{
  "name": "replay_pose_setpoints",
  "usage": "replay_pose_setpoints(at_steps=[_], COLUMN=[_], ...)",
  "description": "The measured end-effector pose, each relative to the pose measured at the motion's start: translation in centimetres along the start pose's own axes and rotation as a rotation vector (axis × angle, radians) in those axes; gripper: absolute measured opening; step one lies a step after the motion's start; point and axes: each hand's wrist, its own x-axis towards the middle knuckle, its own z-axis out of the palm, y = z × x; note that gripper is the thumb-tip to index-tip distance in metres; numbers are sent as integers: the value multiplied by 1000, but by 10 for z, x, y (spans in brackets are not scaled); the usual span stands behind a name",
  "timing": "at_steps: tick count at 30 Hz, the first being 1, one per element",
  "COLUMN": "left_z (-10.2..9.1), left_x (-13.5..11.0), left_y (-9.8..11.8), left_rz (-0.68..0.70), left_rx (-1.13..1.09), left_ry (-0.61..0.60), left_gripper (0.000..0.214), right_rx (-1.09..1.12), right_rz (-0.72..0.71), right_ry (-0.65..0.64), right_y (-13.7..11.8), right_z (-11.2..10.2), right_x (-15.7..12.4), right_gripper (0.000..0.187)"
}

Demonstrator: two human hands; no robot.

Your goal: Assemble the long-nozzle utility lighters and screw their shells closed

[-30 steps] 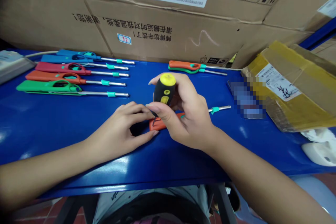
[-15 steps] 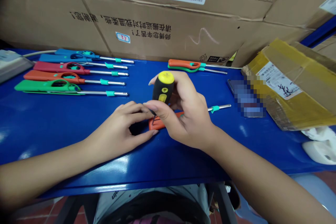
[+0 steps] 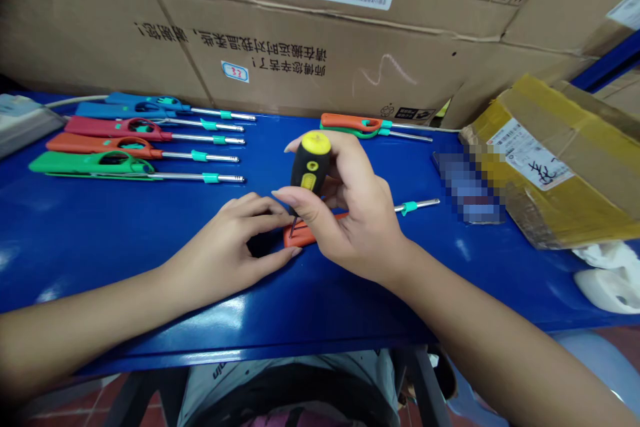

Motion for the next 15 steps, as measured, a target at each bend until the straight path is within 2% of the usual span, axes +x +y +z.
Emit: replay_pose_setpoints(at_steps=[5,7,11,15], left_z=[0,-1,-2,0], left_x=[0,0,0,-1], left_y=[0,1,2,1], left_rz=[-1,-6,-10,-2], left_rx=[0,4,3,17], left_ry=[-2,-8,-17,-1], left_gripper=[27,27,27,29], right_rx=[-35,-39,0,-140], right_rz=[-116,-158,-153,-239], right_ry=[26,0,-95,-81], right_y=[-1,-2,-5,-2], right_z=[2,3,0,-6], right_x=[1,2,4,6], right_gripper=[47,45,46,51])
